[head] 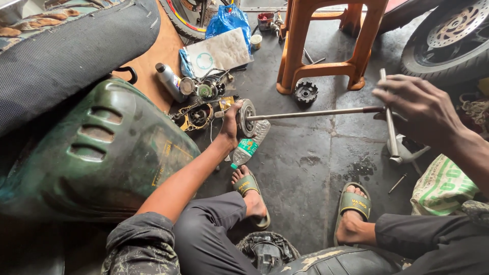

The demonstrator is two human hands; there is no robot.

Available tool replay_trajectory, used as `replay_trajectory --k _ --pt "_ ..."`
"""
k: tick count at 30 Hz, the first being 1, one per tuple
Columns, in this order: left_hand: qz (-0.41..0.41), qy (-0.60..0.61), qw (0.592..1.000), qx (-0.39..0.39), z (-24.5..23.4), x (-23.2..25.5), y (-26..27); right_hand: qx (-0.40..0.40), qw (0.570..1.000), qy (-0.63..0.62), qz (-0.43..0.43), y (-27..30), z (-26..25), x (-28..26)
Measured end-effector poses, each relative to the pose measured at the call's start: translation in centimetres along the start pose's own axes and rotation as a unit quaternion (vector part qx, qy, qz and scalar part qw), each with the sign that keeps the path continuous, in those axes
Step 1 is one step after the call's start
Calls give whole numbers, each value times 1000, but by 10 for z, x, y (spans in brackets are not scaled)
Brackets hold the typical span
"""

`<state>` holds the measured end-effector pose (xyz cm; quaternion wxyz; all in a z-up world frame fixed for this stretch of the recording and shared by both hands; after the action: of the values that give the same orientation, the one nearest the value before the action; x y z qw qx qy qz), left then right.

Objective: Using a T-handle wrench to tighten or loosen bolts on a motorcycle clutch assembly.

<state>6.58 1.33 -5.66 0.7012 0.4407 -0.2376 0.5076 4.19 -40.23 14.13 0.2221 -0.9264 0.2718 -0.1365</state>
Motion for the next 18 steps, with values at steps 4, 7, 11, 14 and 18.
replay_trajectory --k 4,7,11,14,18 --pt "9 0 999 33 4 8 8 17 996 -11 -88 -7 -5 -15" --pt "22 -34 997 60 9 16 16 26 997 -5 -78 -7 -3 -19" --pt "52 -4 999 17 13 13 20 -116 965 -183 150 4 26 5" --pt "98 -12 995 -13 18 16 19 -91 933 -320 135 15 44 9" --pt "134 -28 990 -28 15 14 10 -175 922 -299 171 39 80 15"
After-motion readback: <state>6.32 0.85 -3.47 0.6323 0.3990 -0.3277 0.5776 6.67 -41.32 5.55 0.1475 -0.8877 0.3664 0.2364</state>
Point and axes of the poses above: each hand's wrist, its own y-axis away from the middle knuckle, its own z-axis out of the palm, x = y × z, the point moved 4 cm from there along -y, towards the middle knuckle, and after that the axes turned 3 degrees about -z, right-handed, at the moved point
